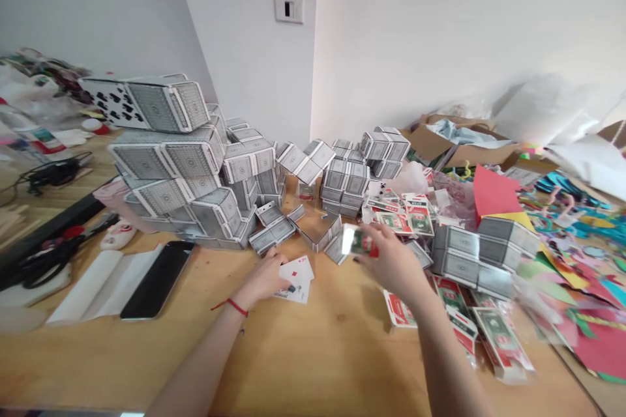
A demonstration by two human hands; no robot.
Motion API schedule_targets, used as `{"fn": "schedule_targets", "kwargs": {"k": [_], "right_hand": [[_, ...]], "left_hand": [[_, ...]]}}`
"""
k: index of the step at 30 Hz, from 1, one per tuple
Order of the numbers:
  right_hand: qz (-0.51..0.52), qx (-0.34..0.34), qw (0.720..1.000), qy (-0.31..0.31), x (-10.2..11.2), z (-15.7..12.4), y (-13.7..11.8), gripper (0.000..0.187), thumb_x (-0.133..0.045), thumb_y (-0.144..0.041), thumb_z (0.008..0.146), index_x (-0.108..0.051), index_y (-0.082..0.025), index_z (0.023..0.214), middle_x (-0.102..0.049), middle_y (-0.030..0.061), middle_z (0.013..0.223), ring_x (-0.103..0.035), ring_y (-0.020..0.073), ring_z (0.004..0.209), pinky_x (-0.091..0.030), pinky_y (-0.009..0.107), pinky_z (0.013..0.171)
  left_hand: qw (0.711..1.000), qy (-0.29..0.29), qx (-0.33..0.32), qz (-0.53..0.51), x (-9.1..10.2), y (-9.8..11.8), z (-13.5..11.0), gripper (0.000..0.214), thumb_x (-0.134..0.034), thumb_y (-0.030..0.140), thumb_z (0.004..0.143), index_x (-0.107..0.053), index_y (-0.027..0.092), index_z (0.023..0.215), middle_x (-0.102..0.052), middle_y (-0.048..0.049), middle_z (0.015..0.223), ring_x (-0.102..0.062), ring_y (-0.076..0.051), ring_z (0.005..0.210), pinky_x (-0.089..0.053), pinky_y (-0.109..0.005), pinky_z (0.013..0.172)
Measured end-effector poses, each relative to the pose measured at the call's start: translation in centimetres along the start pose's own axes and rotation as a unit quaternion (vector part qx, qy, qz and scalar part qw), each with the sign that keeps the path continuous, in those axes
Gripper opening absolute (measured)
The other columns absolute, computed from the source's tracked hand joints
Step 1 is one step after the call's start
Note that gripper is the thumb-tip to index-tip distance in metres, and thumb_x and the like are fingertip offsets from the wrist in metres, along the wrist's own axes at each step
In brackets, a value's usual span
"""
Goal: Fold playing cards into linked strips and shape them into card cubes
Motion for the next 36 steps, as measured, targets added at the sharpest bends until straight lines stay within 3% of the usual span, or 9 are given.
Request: {"fn": "schedule_targets", "kwargs": {"k": [4, 8, 12, 15, 18, 21, 24, 32, 36], "right_hand": [[-0.109, -0.107, 0.987, 0.06, 2.3, 1.2, 5.7, 0.052, -0.055, -0.039, 0.073, -0.044, -0.024, 0.122, -0.052, 0.0104, 0.118, -0.059, 0.0264, 0.088, -0.047, 0.035, 0.066], [-0.128, -0.14, 0.979, 0.08, 2.1, 1.9, 7.0, 0.056, -0.054, -0.037, 0.073, -0.041, -0.022, 0.125, -0.049, 0.0129, 0.124, -0.059, 0.0281, 0.089, -0.047, 0.036, 0.063], [-0.017, -0.101, 0.986, 0.135, 0.7, 2.2, 3.5, 0.048, -0.049, -0.029, 0.076, -0.044, -0.019, 0.123, -0.057, 0.0116, 0.114, -0.061, 0.0233, 0.085, -0.046, 0.032, 0.066], [0.107, -0.049, 0.987, 0.105, -2.3, 2.4, -0.2, 0.025, -0.045, -0.025, 0.079, -0.061, -0.022, 0.098, -0.068, 0.0039, 0.084, -0.063, 0.0175, 0.074, -0.045, 0.026, 0.068], [0.102, -0.051, 0.992, 0.06, -5.2, 2.5, -2.9, 0.026, -0.048, -0.037, 0.08, -0.063, -0.022, 0.095, -0.067, 0.0025, 0.066, -0.062, 0.0178, 0.06, -0.042, 0.025, 0.059], [0.107, -0.027, 0.994, -0.008, -7.9, 2.8, -5.0, 0.039, -0.055, -0.035, 0.076, -0.053, -0.026, 0.114, -0.068, -0.0003, 0.068, -0.062, 0.0174, 0.063, -0.039, 0.023, 0.057], [0.09, -0.031, 0.995, -0.039, -9.5, 3.1, -5.7, 0.03, -0.055, -0.03, 0.076, -0.057, -0.027, 0.106, -0.068, 0.0, 0.073, -0.062, 0.0172, 0.068, -0.037, 0.022, 0.057], [0.089, -0.009, 0.995, 0.047, -8.8, 1.9, -6.6, 0.015, -0.046, -0.024, 0.081, -0.06, -0.021, 0.084, -0.065, 0.0025, 0.077, -0.058, 0.0147, 0.07, -0.036, 0.021, 0.059], [0.126, 0.051, 0.986, 0.098, -6.9, 0.0, -8.2, 0.019, -0.041, -0.023, 0.084, -0.059, -0.019, 0.085, -0.061, 0.0044, 0.073, -0.055, 0.0141, 0.063, -0.038, 0.022, 0.057]], "left_hand": [[0.999, 0.007, -0.034, -0.004, 0.1, 0.7, 0.0, 0.032, -0.064, 0.017, 0.056, -0.056, 0.018, 0.086, -0.058, -0.007, 0.096, -0.057, -0.022, 0.086, -0.039, -0.026, 0.066], [0.999, 0.023, -0.037, -0.014, 0.4, 0.7, 0.0, 0.033, -0.064, 0.018, 0.056, -0.056, 0.019, 0.088, -0.061, -0.0073, 0.097, -0.057, -0.022, 0.087, -0.038, -0.026, 0.065], [0.999, 0.01, -0.021, -0.023, 0.4, 0.7, -0.1, 0.035, -0.065, 0.021, 0.056, -0.056, 0.019, 0.09, -0.064, -0.0061, 0.091, -0.059, -0.022, 0.083, -0.037, -0.025, 0.062], [0.999, 0.002, -0.01, -0.032, 0.5, 0.7, -0.2, 0.036, -0.066, 0.022, 0.057, -0.056, 0.02, 0.091, -0.065, -0.0056, 0.09, -0.06, -0.022, 0.081, -0.037, -0.025, 0.06], [0.999, 0.005, -0.011, -0.034, 0.6, 0.8, -0.2, 0.036, -0.065, 0.022, 0.058, -0.056, 0.02, 0.093, -0.065, -0.0058, 0.091, -0.06, -0.023, 0.082, -0.039, -0.026, 0.061], [0.999, 0.009, -0.014, -0.038, 0.5, 0.7, 0.0, 0.035, -0.065, 0.021, 0.059, -0.056, 0.019, 0.093, -0.064, -0.0062, 0.092, -0.06, -0.022, 0.083, -0.04, -0.027, 0.064], [0.999, 0.019, -0.023, -0.037, 0.5, 0.5, 0.1, 0.034, -0.064, 0.02, 0.061, -0.056, 0.02, 0.094, -0.063, -0.0059, 0.093, -0.059, -0.022, 0.085, -0.042, -0.028, 0.068], [0.982, 0.115, -0.075, -0.133, 2.0, 1.2, 0.2, 0.034, -0.053, 0.038, 0.075, -0.058, 0.017, 0.101, -0.055, -0.0101, 0.107, -0.055, -0.022, 0.097, -0.042, -0.033, 0.085], [0.916, 0.117, -0.064, -0.378, 2.6, 1.4, 0.2, 0.041, -0.048, 0.042, 0.078, -0.05, 0.018, 0.112, -0.058, -0.0101, 0.106, -0.057, -0.022, 0.094, -0.047, -0.035, 0.079]]}}
Point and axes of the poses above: each hand's wrist, its own z-axis towards the middle knuckle, its own x-axis out of the back of the hand, y = z × x, the point moved 9 cm from there along z, towards the middle knuckle
